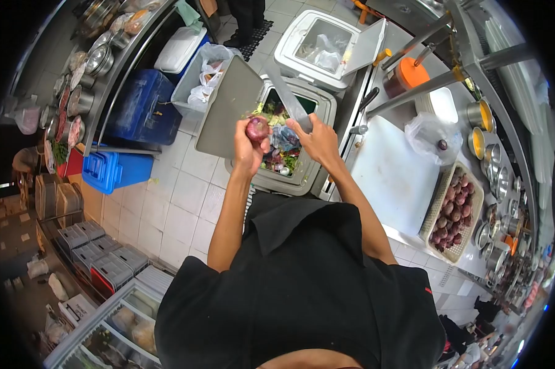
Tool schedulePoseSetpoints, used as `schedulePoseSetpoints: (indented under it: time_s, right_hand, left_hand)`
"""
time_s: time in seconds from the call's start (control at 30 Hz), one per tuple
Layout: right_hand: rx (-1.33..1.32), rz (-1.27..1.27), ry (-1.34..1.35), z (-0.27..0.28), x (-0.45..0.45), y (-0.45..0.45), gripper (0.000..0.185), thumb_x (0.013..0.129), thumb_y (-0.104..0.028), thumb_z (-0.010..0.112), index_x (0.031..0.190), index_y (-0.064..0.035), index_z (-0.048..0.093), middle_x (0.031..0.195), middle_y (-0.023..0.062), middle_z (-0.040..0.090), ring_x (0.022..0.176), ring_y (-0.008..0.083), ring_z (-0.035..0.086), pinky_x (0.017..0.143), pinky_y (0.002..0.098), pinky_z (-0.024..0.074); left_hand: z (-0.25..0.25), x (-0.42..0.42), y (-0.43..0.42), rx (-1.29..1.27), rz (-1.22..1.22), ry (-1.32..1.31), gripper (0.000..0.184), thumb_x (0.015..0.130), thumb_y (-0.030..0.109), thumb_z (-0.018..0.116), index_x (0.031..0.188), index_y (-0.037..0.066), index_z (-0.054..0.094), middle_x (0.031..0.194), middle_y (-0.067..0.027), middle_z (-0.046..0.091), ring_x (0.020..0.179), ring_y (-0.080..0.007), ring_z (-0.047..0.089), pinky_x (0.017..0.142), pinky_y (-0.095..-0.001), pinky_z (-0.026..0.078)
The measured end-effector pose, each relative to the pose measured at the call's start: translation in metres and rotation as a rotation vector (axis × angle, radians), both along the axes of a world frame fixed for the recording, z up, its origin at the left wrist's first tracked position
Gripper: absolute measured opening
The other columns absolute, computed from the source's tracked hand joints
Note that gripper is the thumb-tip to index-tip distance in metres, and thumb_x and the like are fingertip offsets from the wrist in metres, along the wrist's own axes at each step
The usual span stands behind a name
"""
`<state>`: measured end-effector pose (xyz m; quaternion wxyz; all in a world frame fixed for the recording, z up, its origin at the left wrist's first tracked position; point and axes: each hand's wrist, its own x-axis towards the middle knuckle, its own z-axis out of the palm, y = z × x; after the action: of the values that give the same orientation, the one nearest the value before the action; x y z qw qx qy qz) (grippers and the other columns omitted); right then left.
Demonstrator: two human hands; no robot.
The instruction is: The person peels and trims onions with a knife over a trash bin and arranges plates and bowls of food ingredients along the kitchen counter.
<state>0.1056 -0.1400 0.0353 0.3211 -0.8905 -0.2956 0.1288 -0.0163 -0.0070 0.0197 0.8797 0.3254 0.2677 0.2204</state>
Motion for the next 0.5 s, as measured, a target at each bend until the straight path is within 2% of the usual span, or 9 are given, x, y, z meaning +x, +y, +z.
schedulePoseSetpoints:
  time_s: [0.07, 0.1, 0.13, 0.2, 0.33, 0.4, 0.47, 0.5]
  right_hand:
    - [-0.021, 0.059, -0.024, 0.024, -0.011, 0.002, 0.076, 0.076, -0.070, 0.061, 0.090, 0.0040, 0.059, 0.072, 0.0227, 0.066, 0.071, 0.0401, 0.067, 0.065, 0.0471, 0.0509]
    - [-0.017, 0.064, -0.024, 0.041, -0.020, 0.004, 0.080, 0.071, -0.073, 0.064, 0.086, 0.0052, 0.058, 0.075, 0.0228, 0.067, 0.070, 0.0379, 0.068, 0.063, 0.0454, 0.0521]
    - [-0.017, 0.056, -0.022, 0.047, -0.024, 0.005, 0.080, 0.071, -0.073, 0.064, 0.086, 0.0052, 0.058, 0.075, 0.0228, 0.067, 0.070, 0.0379, 0.068, 0.063, 0.0454, 0.0521]
    - [-0.039, 0.083, -0.117, 0.052, -0.028, 0.006, 0.081, 0.069, -0.074, 0.065, 0.085, 0.0047, 0.058, 0.075, 0.0220, 0.067, 0.068, 0.0362, 0.068, 0.061, 0.0433, 0.0531]
    - [-0.065, 0.005, -0.109, 0.054, -0.027, 0.003, 0.084, 0.068, -0.075, 0.066, 0.083, 0.0063, 0.057, 0.073, 0.0226, 0.067, 0.065, 0.0368, 0.068, 0.060, 0.0430, 0.0534]
    - [-0.056, -0.017, -0.104, 0.055, -0.026, 0.000, 0.084, 0.068, -0.076, 0.066, 0.082, 0.0064, 0.056, 0.072, 0.0235, 0.066, 0.065, 0.0370, 0.067, 0.060, 0.0435, 0.0533]
    - [-0.046, -0.044, -0.098, 0.056, -0.024, -0.003, 0.084, 0.068, -0.076, 0.065, 0.081, 0.0065, 0.055, 0.071, 0.0243, 0.065, 0.064, 0.0373, 0.067, 0.060, 0.0440, 0.0532]
    - [-0.050, -0.050, -0.113, 0.056, -0.023, -0.004, 0.084, 0.069, -0.076, 0.064, 0.081, 0.0065, 0.056, 0.070, 0.0251, 0.065, 0.066, 0.0382, 0.067, 0.061, 0.0445, 0.0525]
  left_hand:
    - [-0.006, 0.004, -0.006, -0.038, -0.060, 0.011, 0.040, 0.096, 0.038, 0.035, 0.090, 0.005, 0.057, 0.069, -0.0065, 0.059, 0.041, -0.0101, 0.042, 0.039, -0.0253, 0.033]
    - [-0.005, 0.008, -0.010, -0.050, -0.080, 0.001, 0.038, 0.095, 0.038, 0.034, 0.081, 0.010, 0.054, 0.060, -0.0010, 0.053, 0.037, -0.0091, 0.037, 0.037, -0.0252, 0.029]
    - [-0.003, 0.012, -0.014, -0.067, -0.089, 0.004, 0.037, 0.096, 0.040, 0.037, 0.087, 0.011, 0.057, 0.059, 0.0025, 0.049, 0.040, -0.0081, 0.038, 0.036, -0.0239, 0.028]
    - [0.002, 0.019, -0.026, -0.050, 0.000, 0.015, 0.036, 0.098, 0.042, 0.037, 0.089, 0.013, 0.056, 0.062, 0.0034, 0.050, 0.045, -0.0076, 0.042, 0.039, -0.0237, 0.031]
    - [0.004, 0.037, -0.042, -0.061, 0.148, 0.024, 0.036, 0.099, 0.044, 0.038, 0.091, 0.013, 0.055, 0.068, 0.0031, 0.052, 0.054, -0.0076, 0.047, 0.045, -0.0231, 0.035]
    - [-0.002, 0.041, -0.049, -0.076, 0.233, -0.023, 0.041, 0.100, 0.041, 0.035, 0.107, 0.006, 0.055, 0.098, -0.0067, 0.061, 0.090, -0.0177, 0.062, 0.083, -0.0322, 0.052]
    - [-0.001, 0.046, -0.056, -0.130, 0.266, -0.019, 0.040, 0.101, 0.040, 0.034, 0.107, 0.005, 0.054, 0.098, -0.0069, 0.059, 0.089, -0.0173, 0.061, 0.082, -0.0312, 0.051]
    - [0.000, 0.049, -0.059, -0.086, 0.321, -0.007, 0.038, 0.101, 0.041, 0.035, 0.103, 0.008, 0.054, 0.091, -0.0036, 0.056, 0.078, -0.0131, 0.056, 0.069, -0.0276, 0.047]
